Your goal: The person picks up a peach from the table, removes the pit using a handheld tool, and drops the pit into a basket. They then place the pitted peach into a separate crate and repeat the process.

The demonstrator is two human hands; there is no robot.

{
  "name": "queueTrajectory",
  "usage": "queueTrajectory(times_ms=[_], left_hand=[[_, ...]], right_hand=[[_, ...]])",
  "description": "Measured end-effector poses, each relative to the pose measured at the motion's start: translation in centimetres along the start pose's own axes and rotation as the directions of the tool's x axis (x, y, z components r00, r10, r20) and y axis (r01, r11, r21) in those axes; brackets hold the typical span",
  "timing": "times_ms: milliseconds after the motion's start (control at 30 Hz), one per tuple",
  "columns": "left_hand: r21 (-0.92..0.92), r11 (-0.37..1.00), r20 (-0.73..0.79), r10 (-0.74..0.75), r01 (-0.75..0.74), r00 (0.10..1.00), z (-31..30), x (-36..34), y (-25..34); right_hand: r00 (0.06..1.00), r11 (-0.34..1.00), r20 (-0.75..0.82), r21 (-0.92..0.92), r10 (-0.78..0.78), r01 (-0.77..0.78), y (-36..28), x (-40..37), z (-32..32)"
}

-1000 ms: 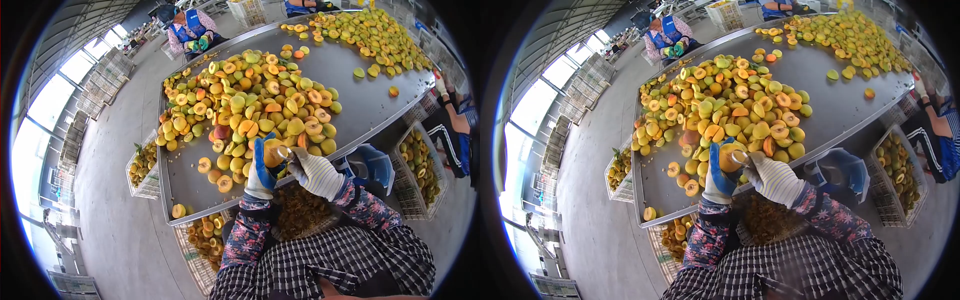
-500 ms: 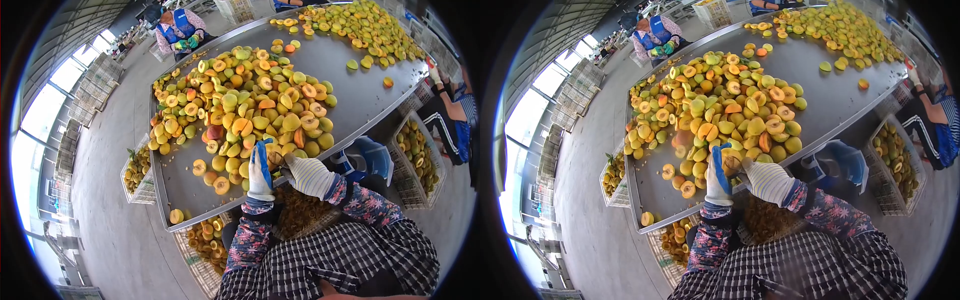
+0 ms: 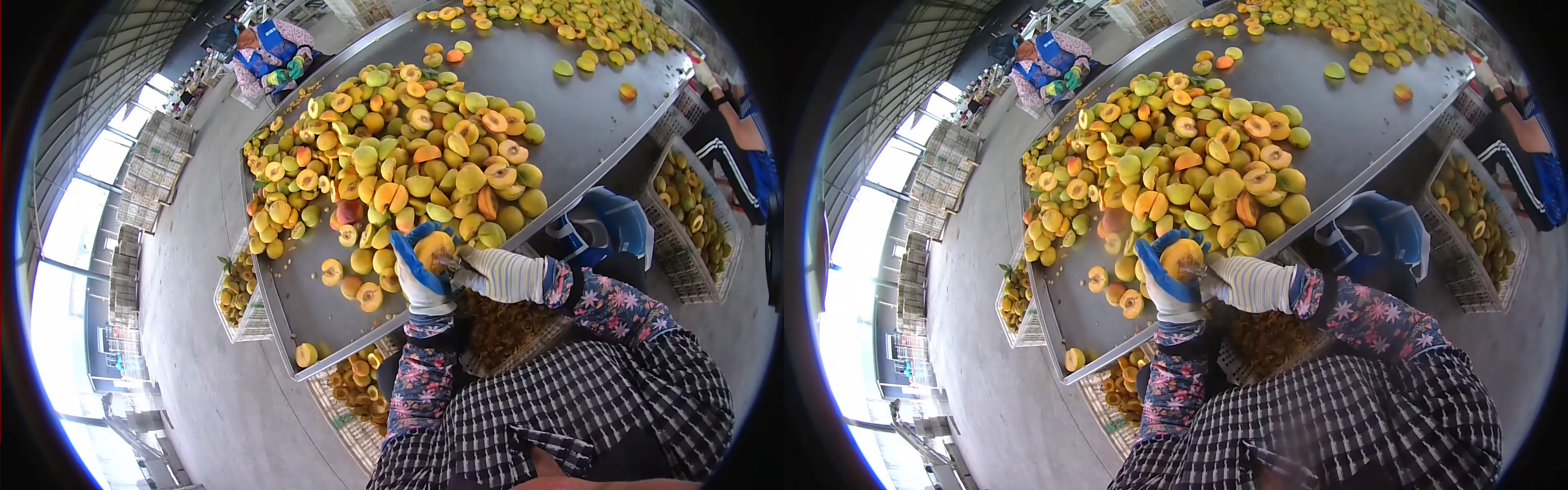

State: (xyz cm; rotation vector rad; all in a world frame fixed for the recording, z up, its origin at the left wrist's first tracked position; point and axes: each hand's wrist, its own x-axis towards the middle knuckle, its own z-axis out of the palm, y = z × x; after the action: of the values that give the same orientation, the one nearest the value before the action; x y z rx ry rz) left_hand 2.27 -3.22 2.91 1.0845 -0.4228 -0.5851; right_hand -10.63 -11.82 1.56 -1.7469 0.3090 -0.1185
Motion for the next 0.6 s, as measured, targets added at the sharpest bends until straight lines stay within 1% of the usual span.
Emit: queueTrajectory(times_ms=[33,67,100,133,167,200,233,267,333,400,467,500,533,600], left_hand=[[0.071,0.997,0.054,0.0,-0.004,0.999,-0.7,0.4,-0.1],[0.141,0.99,0.105,-0.004,-0.011,0.994,-1.6,0.9,-0.7],[0.094,0.988,0.134,-0.131,0.119,0.982,-1.7,1.1,0.1],[0.055,0.967,0.16,-0.255,0.249,0.954,-1.7,1.2,0.9],[0.056,0.965,0.14,-0.263,0.258,0.955,-1.5,1.0,1.4],[0.056,0.963,0.125,-0.267,0.262,0.955,-1.2,1.1,1.7],[0.058,0.961,0.11,-0.274,0.269,0.955,-1.0,1.1,1.8],[0.226,0.973,0.146,-0.09,0.056,0.985,-1.0,1.1,1.6],[0.258,0.965,0.134,-0.075,0.038,0.988,-1.4,1.4,0.8],[0.196,0.972,0.101,-0.155,0.133,0.983,-1.4,1.4,0.9],[0.03,0.945,0.075,-0.327,0.326,0.942,-1.0,1.1,1.8],[0.135,0.961,0.103,-0.258,0.243,0.961,-1.7,1.2,0.9],[0.236,0.96,0.14,-0.188,0.152,0.972,-2.4,1.7,0.0],[0.343,0.939,0.209,-0.108,0.03,0.972,-3.0,2.0,-0.9]], right_hand=[[0.999,0.993,0.016,-0.109,-0.034,0.036,1.4,0.5,0.1],[0.991,0.987,-0.001,-0.085,-0.135,0.134,2.8,0.8,0.4],[0.972,0.971,-0.017,-0.065,-0.234,0.232,2.5,0.9,0.4],[0.971,0.97,0.014,-0.039,-0.239,0.239,2.3,0.6,0.3],[0.974,0.968,0.018,-0.112,-0.226,0.227,2.0,0.3,-0.1],[0.977,0.959,0.023,-0.184,-0.213,0.214,0.5,0.0,-0.5],[0.984,0.924,-0.005,-0.345,-0.18,0.167,-1.6,-0.7,-0.9],[0.988,0.862,-0.039,-0.495,-0.151,0.112,-2.8,-1.0,-1.1],[0.967,0.922,-0.103,-0.34,-0.231,0.184,-0.4,-0.2,0.6],[0.969,0.957,-0.099,-0.207,-0.227,0.203,0.9,-0.1,1.4],[0.975,0.978,-0.079,-0.054,-0.206,0.202,1.0,-0.4,1.8],[0.98,0.981,-0.061,0.032,-0.188,0.19,0.6,-0.6,1.8],[0.98,0.981,-0.048,-0.006,-0.192,0.192,0.6,-0.6,2.0],[0.983,0.945,-0.061,-0.291,-0.173,0.148,-0.2,-0.9,2.1]])
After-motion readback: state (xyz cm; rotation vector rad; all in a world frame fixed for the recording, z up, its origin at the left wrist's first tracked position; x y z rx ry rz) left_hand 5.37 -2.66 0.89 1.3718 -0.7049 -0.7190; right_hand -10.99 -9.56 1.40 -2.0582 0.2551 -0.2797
